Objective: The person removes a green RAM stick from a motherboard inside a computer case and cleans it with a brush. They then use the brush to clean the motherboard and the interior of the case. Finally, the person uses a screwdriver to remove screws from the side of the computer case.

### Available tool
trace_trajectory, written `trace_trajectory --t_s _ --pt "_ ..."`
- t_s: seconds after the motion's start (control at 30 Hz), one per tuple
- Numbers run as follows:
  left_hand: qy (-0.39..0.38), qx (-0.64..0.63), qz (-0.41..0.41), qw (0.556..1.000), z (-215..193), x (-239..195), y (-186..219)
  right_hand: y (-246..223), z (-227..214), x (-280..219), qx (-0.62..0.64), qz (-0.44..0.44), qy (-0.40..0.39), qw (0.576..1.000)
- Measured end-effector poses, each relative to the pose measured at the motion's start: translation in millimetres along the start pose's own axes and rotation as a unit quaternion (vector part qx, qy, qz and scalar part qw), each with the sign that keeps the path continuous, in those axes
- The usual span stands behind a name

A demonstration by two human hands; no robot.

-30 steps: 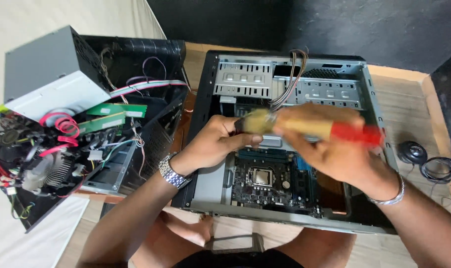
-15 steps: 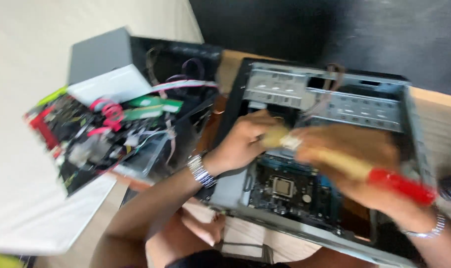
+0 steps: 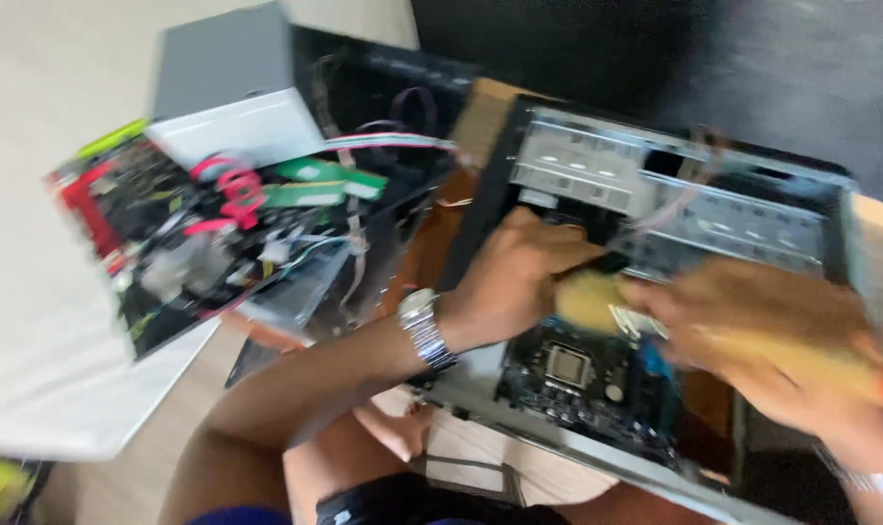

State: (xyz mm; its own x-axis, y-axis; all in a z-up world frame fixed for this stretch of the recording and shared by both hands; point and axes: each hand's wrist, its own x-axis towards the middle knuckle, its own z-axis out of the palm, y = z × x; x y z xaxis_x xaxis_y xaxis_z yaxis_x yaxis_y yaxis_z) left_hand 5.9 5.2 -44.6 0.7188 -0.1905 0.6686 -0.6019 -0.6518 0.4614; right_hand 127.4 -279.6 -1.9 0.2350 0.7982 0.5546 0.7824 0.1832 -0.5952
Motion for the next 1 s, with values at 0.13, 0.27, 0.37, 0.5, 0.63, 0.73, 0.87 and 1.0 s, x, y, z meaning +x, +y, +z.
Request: trace_trajectory --t_s 0.13,0.27,0.37,0.5,0.63,0.73,0.87,1.0 --pt "0.028 0.083 0.017 0.996 -1.1 -0.6 12.4 17.0 -7.0 -8.2 -0.138 0.101 0.083 0.982" --pt "0.038 0.105 0.022 0.993 1.8 -1.2 5.6 -24.9 2.1 23.5 -0.152 -0.073 -0.003 0.986" --pt "0.05 0.109 0.023 0.992 -4.6 2.4 9.8 15.9 0.8 20.8 -0.104 -0.015 0.11 0.988" --pt "0.034 0.109 0.032 0.993 -2.1 0.4 11.1 -14.6 1.1 24.7 0.079 -0.03 0.015 0.996" --pt "0.046 0.15 0.027 0.987 -2.7 -0.2 9.0 -14.3 0.8 30.2 -0.106 -0.051 0.021 0.993" --pt "0.038 0.136 0.033 0.989 -2.0 0.0 12.4 -27.1 -4.7 33.2 -0.1 -0.059 0.014 0.993" --pt "0.018 0.128 0.034 0.991 -8.4 4.4 17.9 -0.2 -12.1 20.0 -0.307 -0.053 0.064 0.948" --pt "0.025 0.125 0.033 0.991 -6.9 3.4 16.5 -15.6 -4.9 33.3 -0.045 -0.063 -0.004 0.997"
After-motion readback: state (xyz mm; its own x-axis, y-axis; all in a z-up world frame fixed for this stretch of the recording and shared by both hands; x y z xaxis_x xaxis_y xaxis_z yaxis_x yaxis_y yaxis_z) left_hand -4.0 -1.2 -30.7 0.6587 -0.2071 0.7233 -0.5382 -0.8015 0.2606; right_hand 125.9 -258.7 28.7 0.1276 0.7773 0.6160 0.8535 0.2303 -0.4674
